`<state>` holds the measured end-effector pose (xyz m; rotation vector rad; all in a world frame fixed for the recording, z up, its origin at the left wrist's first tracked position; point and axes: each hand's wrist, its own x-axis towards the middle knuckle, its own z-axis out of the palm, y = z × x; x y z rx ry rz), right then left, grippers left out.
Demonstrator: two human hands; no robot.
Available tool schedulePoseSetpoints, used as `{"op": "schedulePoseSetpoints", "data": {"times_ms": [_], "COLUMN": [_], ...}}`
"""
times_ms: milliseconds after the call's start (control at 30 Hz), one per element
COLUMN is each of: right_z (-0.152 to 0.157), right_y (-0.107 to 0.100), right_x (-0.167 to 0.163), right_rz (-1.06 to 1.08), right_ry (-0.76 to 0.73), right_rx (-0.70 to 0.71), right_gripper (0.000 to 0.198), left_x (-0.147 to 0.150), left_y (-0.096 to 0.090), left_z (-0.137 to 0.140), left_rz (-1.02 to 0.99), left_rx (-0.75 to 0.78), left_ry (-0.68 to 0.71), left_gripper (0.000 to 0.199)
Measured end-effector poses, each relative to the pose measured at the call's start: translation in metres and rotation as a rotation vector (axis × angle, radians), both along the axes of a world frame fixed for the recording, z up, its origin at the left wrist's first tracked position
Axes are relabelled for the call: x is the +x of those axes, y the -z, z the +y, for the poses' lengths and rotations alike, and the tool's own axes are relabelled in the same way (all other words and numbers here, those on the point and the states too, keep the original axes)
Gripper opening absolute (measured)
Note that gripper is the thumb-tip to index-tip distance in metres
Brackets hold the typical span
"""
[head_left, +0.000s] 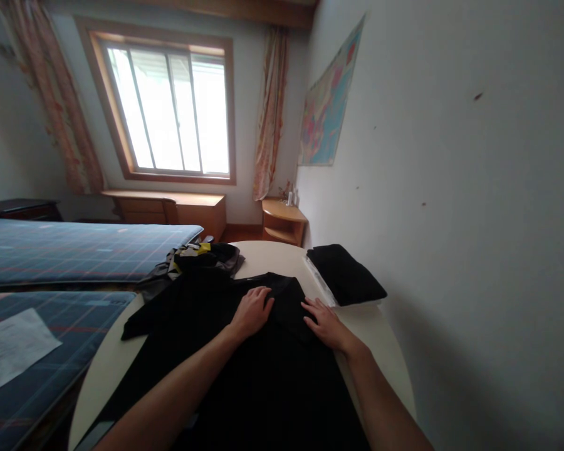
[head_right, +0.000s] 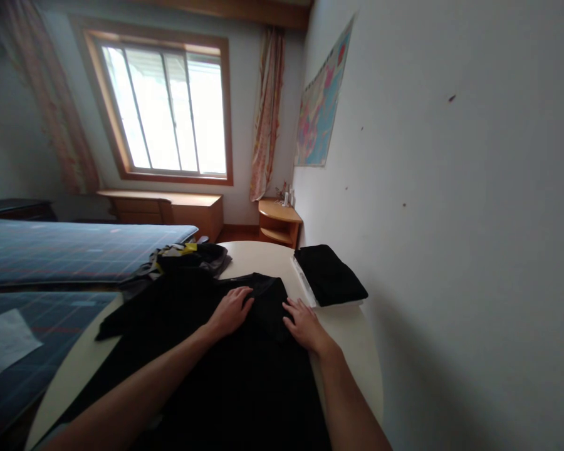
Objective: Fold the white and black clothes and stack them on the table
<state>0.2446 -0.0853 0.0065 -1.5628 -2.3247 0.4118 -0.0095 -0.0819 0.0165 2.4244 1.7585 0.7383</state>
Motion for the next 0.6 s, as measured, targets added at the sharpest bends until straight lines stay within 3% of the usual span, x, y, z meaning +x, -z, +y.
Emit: {"op": "schedulePoseSetpoints", "data": {"times_ms": [100,167,367,600], "right_z": [-0.001,-0.001,-0.003,-0.008], "right_y": [-0.002,-0.003,-0.009,-0.016], "right_x": [0.0,0.0,0.001,0.0], "right_rz": [0.021,0.028,0.006,-0.044], "right_ry": [-0.002,-0.006,-0.026,-0.015], "right_rx": [0.006,0.012,0.045,0.041], "right_gripper": [0.049,0.048,0.046,0.046], "left_x": [-0.027,-0.051,-0.102,-0.108], "left_y": [-0.019,-0.032,-0.051,-0.063], "left_z": [0.014,0.024,0.041,0.039], "left_rz": [0.145,0.263,0.365,0.442], "left_rx": [0.057,0.008,-0.088,-0.096], "left_ry": [-0.273,-0.373,-0.394,-0.441], "left_gripper": [0.038,0.039,0.03,0.046]}}
